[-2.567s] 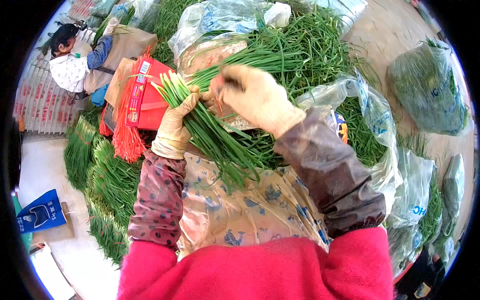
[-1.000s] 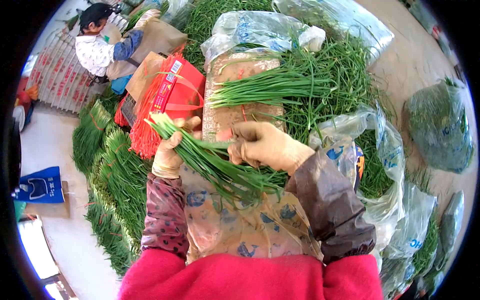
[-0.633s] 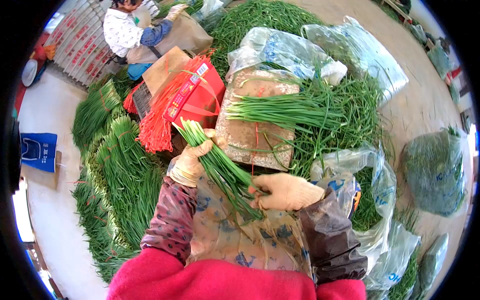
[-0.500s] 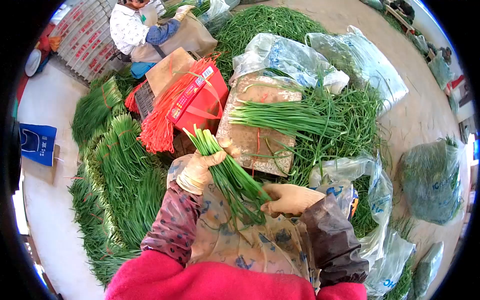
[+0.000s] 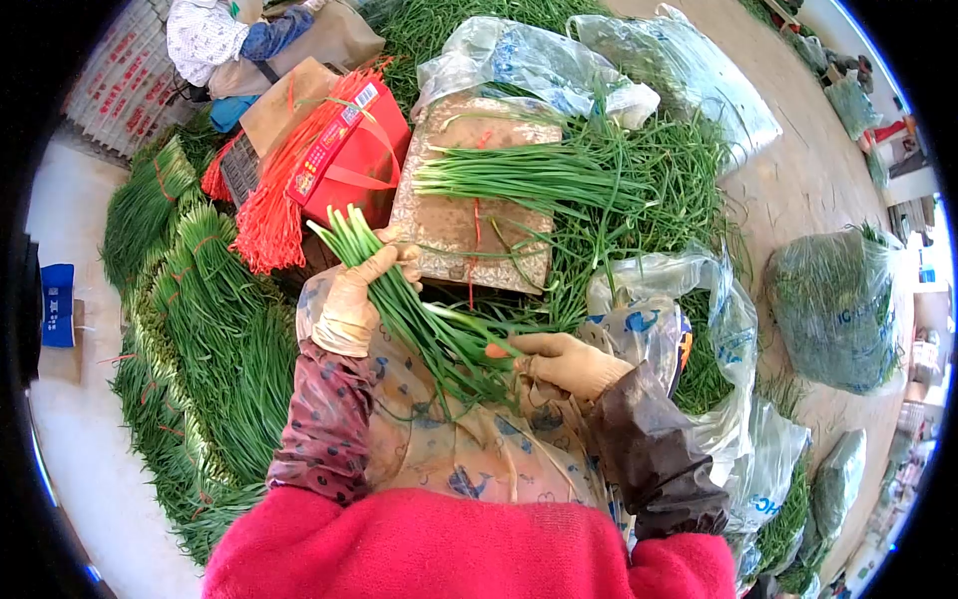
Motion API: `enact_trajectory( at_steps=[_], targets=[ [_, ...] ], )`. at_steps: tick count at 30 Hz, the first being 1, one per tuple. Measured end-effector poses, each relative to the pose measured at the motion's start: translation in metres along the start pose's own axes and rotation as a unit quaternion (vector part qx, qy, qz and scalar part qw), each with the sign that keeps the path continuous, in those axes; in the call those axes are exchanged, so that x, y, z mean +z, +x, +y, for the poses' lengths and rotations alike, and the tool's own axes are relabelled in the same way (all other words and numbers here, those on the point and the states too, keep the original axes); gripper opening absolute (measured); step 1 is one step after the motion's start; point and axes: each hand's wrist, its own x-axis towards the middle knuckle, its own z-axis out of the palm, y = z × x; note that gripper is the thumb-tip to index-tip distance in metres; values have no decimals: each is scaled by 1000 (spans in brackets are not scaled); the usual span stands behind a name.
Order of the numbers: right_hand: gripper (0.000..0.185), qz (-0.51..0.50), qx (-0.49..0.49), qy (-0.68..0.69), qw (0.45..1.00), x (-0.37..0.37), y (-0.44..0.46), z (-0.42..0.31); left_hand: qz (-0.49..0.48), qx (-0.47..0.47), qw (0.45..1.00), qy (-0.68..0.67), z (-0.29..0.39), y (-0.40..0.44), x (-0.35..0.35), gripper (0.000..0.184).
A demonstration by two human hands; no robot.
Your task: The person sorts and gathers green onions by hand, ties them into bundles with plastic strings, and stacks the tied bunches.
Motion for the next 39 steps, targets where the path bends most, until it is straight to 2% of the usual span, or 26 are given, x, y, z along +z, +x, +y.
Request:
enact_trajectory(
  at_steps=[2,4,6,10,12,13,16,17,19,20,21,23,24,26,28,29,30,31,32,33,34,35,36,37,38,39],
  targets=[
    [40,22,-62,59,996,-4,-9,0,67,10,998,6,7,-11,1,32],
    [40,60,-86,84,991,-5,-14,0,48,52,997,2,4,-8,-21,32],
    [41,104,-126,75,984,-3,-24,-8,62,51,996,26,12,-20,-10,32],
    [41,91,-142,48,985,7,-17,-27,-16,45,997,68,1,-16,8,33],
    [41,86,-168,1,982,12,2,-29,-86,-4,994,66,-10,-7,7,52],
    [42,62,-169,8,984,20,4,-37,-78,-1,991,107,-18,-1,0,54],
    [44,52,-176,-3,983,34,21,-39,-107,80,985,108,-17,-7,39,37],
    [44,57,-176,2,983,36,22,-37,-138,42,979,143,-14,-5,26,42],
    [45,66,-189,-40,979,39,24,-35,-137,29,983,121,-16,-2,15,35],
    [45,64,-189,-39,979,35,24,-30,-137,16,985,100,-15,-1,11,33],
    [46,59,-175,-121,975,28,23,-21,-132,20,986,100,-15,-3,13,33],
    [48,65,-147,-267,950,12,25,0,-44,48,991,115,-12,-5,17,29],
    [49,80,-134,-329,931,3,25,11,-62,48,988,132,-15,2,7,28],
    [50,38,-44,-420,906,-9,4,4,-76,52,992,83,-19,3,7,22],
    [53,52,-89,-242,965,-41,9,31,-119,12,993,24,-19,3,7,24],
    [55,129,8,-248,960,-37,-4,3,-124,-12,992,5,-20,3,11,26],
    [58,224,-32,-377,898,-41,-2,-9,-119,-30,992,40,-17,0,18,27],
    [60,338,-98,-442,825,-39,-4,-20,-142,-34,987,73,-20,1,22,30],
    [63,383,-215,-450,777,-37,-5,-32,-170,-38,979,106,-23,4,27,34],
    [63,384,-361,-413,743,-34,-3,-46,-163,-46,976,135,-27,1,37,33],
    [66,344,-432,-324,768,-17,-9,-68,-190,-77,967,149,-27,0,43,31],
    [72,340,-483,-323,739,-7,-12,-84,-214,-88,959,164,-26,-2,53,31],
    [74,352,-538,-416,644,0,-15,-99,-235,-97,950,180,-27,-4,62,31],
    [72,350,-541,-449,618,9,-12,-105,-275,-119,936,186,-31,0,62,40],
    [69,348,-545,-483,591,19,-8,-109,-318,-93,914,235,-31,2,63,49],
    [62,322,-518,-522,596,19,5,-103,-314,-51,922,220,-38,0,61,53]
  ],
)
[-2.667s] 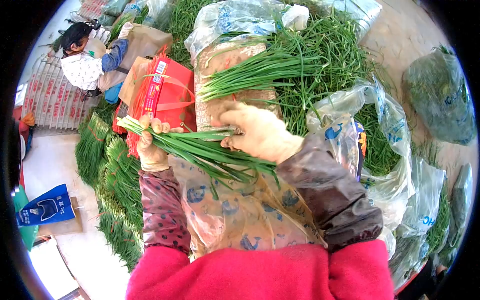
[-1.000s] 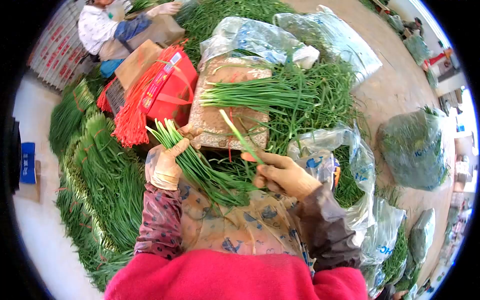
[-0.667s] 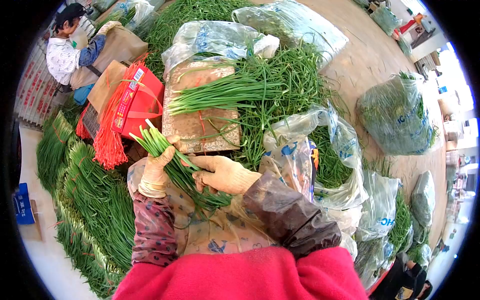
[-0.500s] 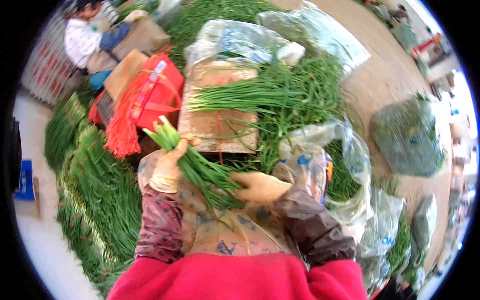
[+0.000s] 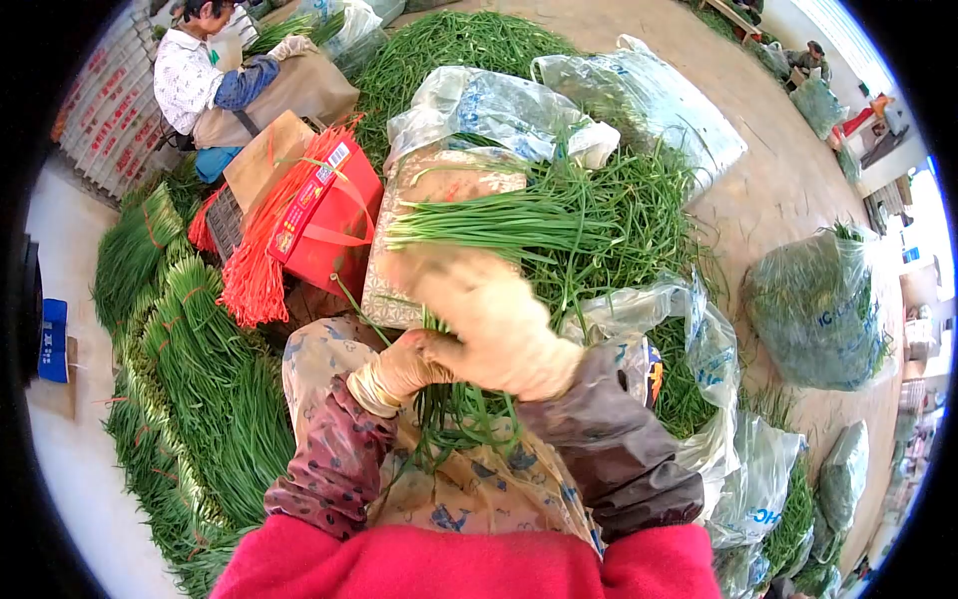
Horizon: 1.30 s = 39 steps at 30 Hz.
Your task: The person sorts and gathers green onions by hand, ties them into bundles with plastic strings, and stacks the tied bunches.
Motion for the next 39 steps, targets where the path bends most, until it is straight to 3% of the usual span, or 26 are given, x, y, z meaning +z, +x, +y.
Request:
enact_trajectory(
  at_steps=[1,2,3,5,6,7,8,9,11,13,16,18,19,21,23,24,25,27,28,29,31,34,35,37,39],
  targets=[
    [55,-52,-7,-15,998,19,-6,8,16,42,999,-4,-10,-1,0,57],
    [45,-105,10,-3,994,30,-7,9,8,45,993,113,-12,1,-3,63],
    [38,-149,21,9,989,34,-9,12,8,45,993,113,-16,-1,-2,63],
    [49,-144,54,88,984,30,-16,14,96,8,993,-75,-22,-5,6,59],
    [62,-45,98,158,981,31,-19,11,74,-37,961,-264,-27,-6,-1,51],
    [75,54,141,224,963,32,-22,8,65,44,993,-93,-28,-8,-9,32],
    [103,98,195,313,924,37,-24,10,119,59,985,-111,-10,-7,-3,26],
    [103,100,198,309,925,42,-27,8,170,75,974,-128,3,-6,1,20],
    [110,4,240,266,934,51,-35,0,262,165,938,-154,7,0,-2,20],
    [96,-162,329,141,920,55,-29,-20,251,217,897,-291,16,6,-8,22],
    [80,-97,335,230,909,80,-44,0,284,179,895,-295,12,1,-22,24],
    [57,-175,284,152,930,75,-41,12,302,160,895,-287,6,-1,-38,30],
    [57,-175,288,153,929,70,-35,20,322,164,882,-304,5,-3,-46,34],
    [39,-265,224,45,937,57,-19,44,393,193,857,-272,8,-6,-65,36],
    [33,-214,173,-58,960,61,-13,74,538,187,805,-164,18,1,-80,37],
    [38,-220,180,-80,955,61,-4,85,528,229,812,-99,18,1,-93,38],
    [43,-226,187,-102,951,61,6,96,571,241,785,-22,14,2,-96,36],
    [37,-171,165,-112,965,80,18,126,525,300,779,167,10,21,-98,35],
    [36,-181,176,-113,961,86,25,137,496,253,807,197,11,30,-86,35],
    [35,-184,177,-117,960,97,29,150,453,163,818,315,14,37,-84,51],
    [37,-206,189,-118,953,116,38,170,303,125,707,626,9,63,-87,76],
    [36,-220,173,-159,947,143,43,193,195,-23,607,770,-8,105,-94,105],
    [36,-221,175,-156,947,147,44,199,192,-25,608,770,-24,119,-109,105],
    [37,-268,195,-149,932,152,45,210,197,23,552,810,-52,143,-135,100],
    [38,-277,189,-165,928,155,43,219,172,-17,578,798,-52,160,-142,107]
  ],
)
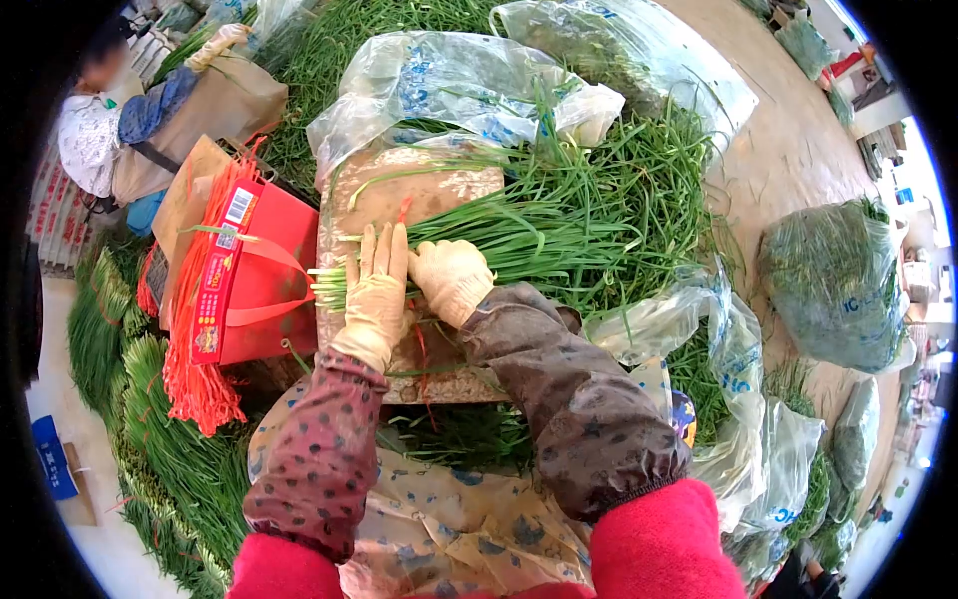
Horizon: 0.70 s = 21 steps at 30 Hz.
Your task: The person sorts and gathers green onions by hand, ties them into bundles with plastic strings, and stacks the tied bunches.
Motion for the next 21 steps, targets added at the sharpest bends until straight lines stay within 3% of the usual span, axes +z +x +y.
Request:
enact_trajectory(
  at_steps=[4,6,7,8,10,14,15,16,18,20,21],
  targets=[
    [39,9,-19,32,999,3,-9,9,-67,-46,996,-41,-6,17,35,116],
    [37,79,-20,181,980,-1,-22,13,-28,-59,997,-39,-10,17,61,123],
    [32,168,-46,219,960,7,-24,22,11,-41,999,22,-12,16,78,127],
    [27,192,-10,226,955,0,-27,31,9,-44,999,22,-11,16,70,127],
    [20,231,103,221,942,-8,-26,51,-96,-63,993,6,-2,17,44,126],
    [20,279,75,152,945,-3,-8,78,-85,-68,994,5,-2,17,49,130],
    [21,209,80,118,968,-6,-4,77,-87,-70,994,6,-2,16,48,130],
    [22,137,85,82,983,-7,-1,78,-85,-68,994,2,-2,16,46,120],
    [18,117,74,59,989,-11,10,81,-83,-68,994,-3,-2,16,50,110],
    [13,-42,140,93,985,-16,22,84,23,-69,996,49,-1,14,61,84],
    [9,59,63,45,995,-12,17,85,59,-68,995,38,1,11,63,67]
  ],
)
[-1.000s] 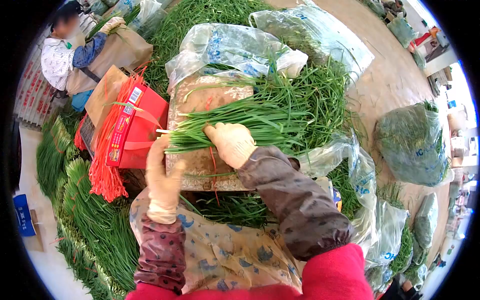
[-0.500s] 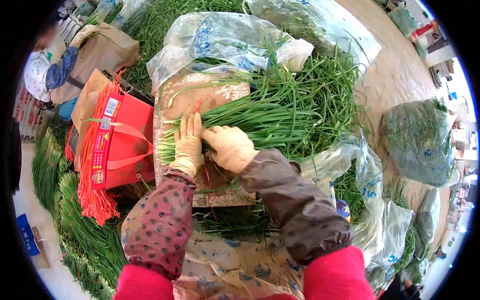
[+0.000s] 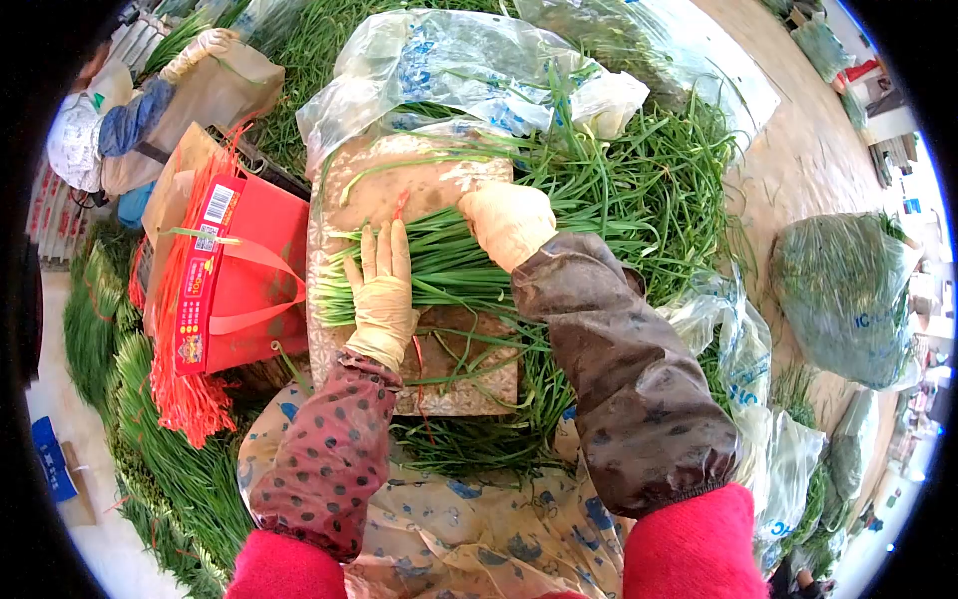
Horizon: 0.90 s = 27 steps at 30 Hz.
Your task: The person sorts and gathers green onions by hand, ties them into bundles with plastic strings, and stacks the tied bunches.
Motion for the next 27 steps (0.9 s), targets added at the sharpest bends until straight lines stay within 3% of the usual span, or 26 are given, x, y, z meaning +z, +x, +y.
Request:
enact_trajectory(
  at_steps=[3,4,7,12,23,25,27],
  targets=[
    [10,6,-3,-22,1000,-4,1,-4,59,43,991,115,7,-7,-2,81],
    [11,11,-14,-18,1000,0,2,-2,67,57,993,73,13,-10,-4,60],
    [15,-21,-25,9,999,-3,5,-1,91,119,988,44,22,-16,-4,60],
    [27,-81,-17,-26,996,-8,6,0,70,145,987,16,28,-12,-5,62],
    [17,-83,-48,-121,988,-37,22,-22,51,253,966,26,46,12,5,55],
    [16,-29,-94,-129,987,-38,18,-32,0,267,962,55,41,21,1,55],
    [21,-137,-109,-185,967,-67,15,-58,-123,238,960,78,37,33,-10,53]
  ],
)
